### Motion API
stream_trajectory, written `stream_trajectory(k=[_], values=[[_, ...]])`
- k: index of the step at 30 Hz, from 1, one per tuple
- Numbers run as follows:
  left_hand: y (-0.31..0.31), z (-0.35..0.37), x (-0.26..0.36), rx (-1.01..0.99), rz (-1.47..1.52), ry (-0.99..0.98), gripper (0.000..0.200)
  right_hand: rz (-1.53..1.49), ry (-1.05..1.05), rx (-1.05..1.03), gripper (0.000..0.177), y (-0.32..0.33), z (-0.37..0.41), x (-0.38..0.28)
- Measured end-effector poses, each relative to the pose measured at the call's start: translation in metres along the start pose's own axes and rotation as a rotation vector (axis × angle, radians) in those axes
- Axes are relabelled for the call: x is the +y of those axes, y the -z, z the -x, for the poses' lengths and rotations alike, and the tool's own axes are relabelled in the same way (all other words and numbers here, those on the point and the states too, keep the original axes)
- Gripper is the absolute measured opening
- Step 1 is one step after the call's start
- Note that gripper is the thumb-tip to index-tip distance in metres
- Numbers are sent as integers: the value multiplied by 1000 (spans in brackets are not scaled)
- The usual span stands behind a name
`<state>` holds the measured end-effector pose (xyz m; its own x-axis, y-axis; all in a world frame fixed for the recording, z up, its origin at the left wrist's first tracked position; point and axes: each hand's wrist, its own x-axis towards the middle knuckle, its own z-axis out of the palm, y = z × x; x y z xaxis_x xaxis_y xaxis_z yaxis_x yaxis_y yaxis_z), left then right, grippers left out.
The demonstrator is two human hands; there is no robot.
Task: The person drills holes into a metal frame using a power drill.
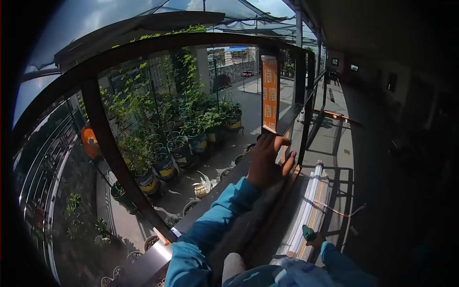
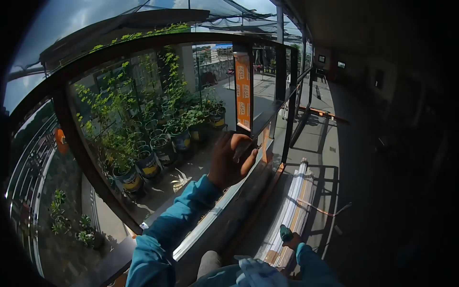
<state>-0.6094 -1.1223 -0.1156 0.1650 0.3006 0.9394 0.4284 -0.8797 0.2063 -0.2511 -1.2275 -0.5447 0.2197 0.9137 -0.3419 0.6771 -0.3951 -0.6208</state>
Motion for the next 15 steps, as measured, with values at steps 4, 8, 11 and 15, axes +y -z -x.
stream_trajectory(k=[4,8,11,15], values=[[-87,4,-49,-173,261,132,31,-182,176,254,76,54,28,-45],[-167,24,-56,-497,597,371,40,-665,400,484,75,115,28,-101],[-205,37,-33,-849,756,381,78,-730,511,595,85,173,29,-164],[-272,35,-21,-842,1225,251,96,-818,849,570,95,232,5,-239]])
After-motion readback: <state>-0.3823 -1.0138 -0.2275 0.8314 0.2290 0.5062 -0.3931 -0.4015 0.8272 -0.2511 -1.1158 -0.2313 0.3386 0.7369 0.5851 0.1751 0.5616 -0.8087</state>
